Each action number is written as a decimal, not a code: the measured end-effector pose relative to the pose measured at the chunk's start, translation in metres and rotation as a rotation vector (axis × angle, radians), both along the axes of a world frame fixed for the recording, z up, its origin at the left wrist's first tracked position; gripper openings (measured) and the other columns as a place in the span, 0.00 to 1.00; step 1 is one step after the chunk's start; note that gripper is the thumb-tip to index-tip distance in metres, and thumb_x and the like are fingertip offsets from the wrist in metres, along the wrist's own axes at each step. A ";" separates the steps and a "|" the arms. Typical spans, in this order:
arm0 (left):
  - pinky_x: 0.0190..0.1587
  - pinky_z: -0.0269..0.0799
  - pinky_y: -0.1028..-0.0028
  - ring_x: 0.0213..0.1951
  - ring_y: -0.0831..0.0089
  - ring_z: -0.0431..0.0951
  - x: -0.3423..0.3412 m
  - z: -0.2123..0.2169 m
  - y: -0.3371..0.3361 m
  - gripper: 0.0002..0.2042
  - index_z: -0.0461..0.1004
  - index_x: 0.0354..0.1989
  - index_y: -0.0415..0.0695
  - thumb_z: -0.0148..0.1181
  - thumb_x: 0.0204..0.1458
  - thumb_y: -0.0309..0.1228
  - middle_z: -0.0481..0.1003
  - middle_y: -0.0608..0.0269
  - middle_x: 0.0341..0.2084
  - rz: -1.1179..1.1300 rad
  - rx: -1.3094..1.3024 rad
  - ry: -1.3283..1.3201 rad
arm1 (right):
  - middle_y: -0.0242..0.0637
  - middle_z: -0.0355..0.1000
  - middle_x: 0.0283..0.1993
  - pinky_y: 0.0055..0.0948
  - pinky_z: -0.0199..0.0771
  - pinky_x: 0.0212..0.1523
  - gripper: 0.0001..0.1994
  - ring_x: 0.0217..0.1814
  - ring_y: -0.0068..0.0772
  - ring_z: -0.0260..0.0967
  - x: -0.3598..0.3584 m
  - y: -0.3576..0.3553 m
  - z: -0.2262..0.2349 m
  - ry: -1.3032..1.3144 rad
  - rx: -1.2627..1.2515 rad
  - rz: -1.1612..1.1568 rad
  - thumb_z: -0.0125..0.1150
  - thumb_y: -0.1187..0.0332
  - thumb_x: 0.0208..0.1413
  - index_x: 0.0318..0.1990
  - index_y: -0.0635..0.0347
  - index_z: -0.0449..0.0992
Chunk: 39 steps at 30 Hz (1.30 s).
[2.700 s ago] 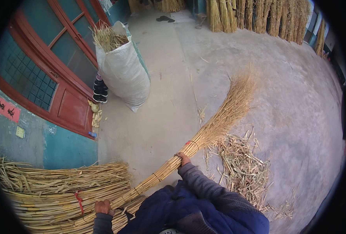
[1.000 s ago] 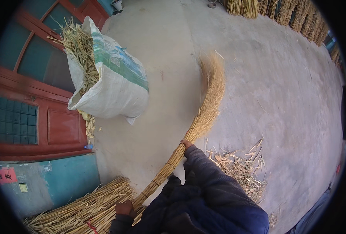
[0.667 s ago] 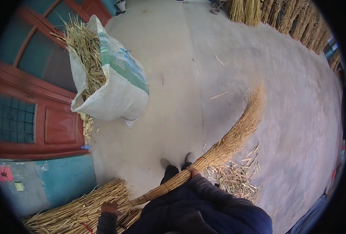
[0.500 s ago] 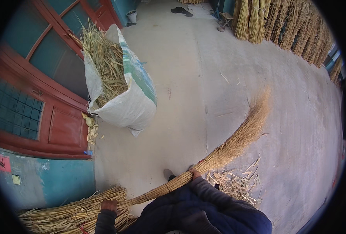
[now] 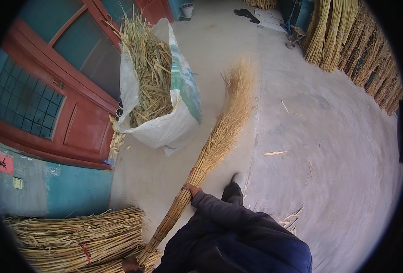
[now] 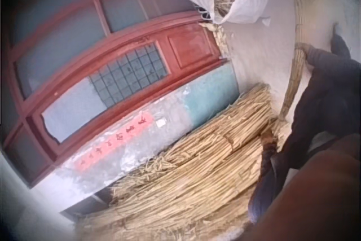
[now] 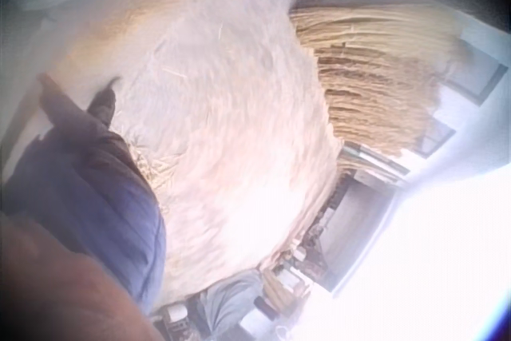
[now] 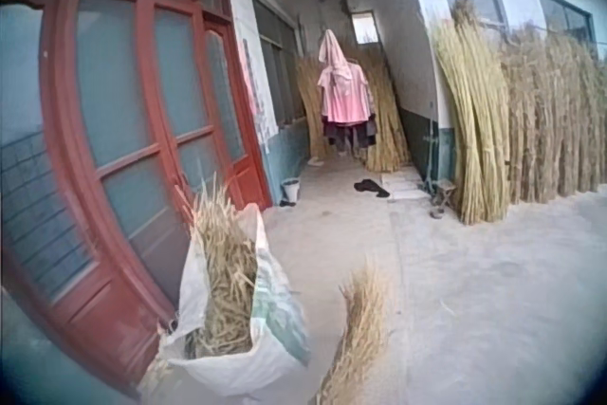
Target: The person sweeps a concrete courtyard with a traditional straw broom, gathering scattered corn husks and debris into a pile. The person moves around the area, sweeping near stacked brooms, a red door, and a covered vehicle.
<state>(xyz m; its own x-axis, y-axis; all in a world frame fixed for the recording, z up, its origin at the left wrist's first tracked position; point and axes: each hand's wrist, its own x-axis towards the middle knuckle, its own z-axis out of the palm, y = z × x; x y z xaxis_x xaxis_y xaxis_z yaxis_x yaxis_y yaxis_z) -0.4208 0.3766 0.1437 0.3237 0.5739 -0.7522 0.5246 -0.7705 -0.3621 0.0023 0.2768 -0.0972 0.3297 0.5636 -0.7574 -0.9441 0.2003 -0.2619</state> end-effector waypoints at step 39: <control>0.32 0.63 0.64 0.20 0.64 0.71 0.652 0.058 -0.075 0.05 0.64 0.18 0.46 0.54 0.39 0.28 0.69 0.59 0.12 -1.137 -0.171 -0.455 | 0.43 0.69 0.34 0.47 0.76 0.41 0.15 0.37 0.46 0.71 0.301 -0.287 -0.110 0.219 0.101 -0.877 0.61 0.62 0.43 0.37 0.61 0.69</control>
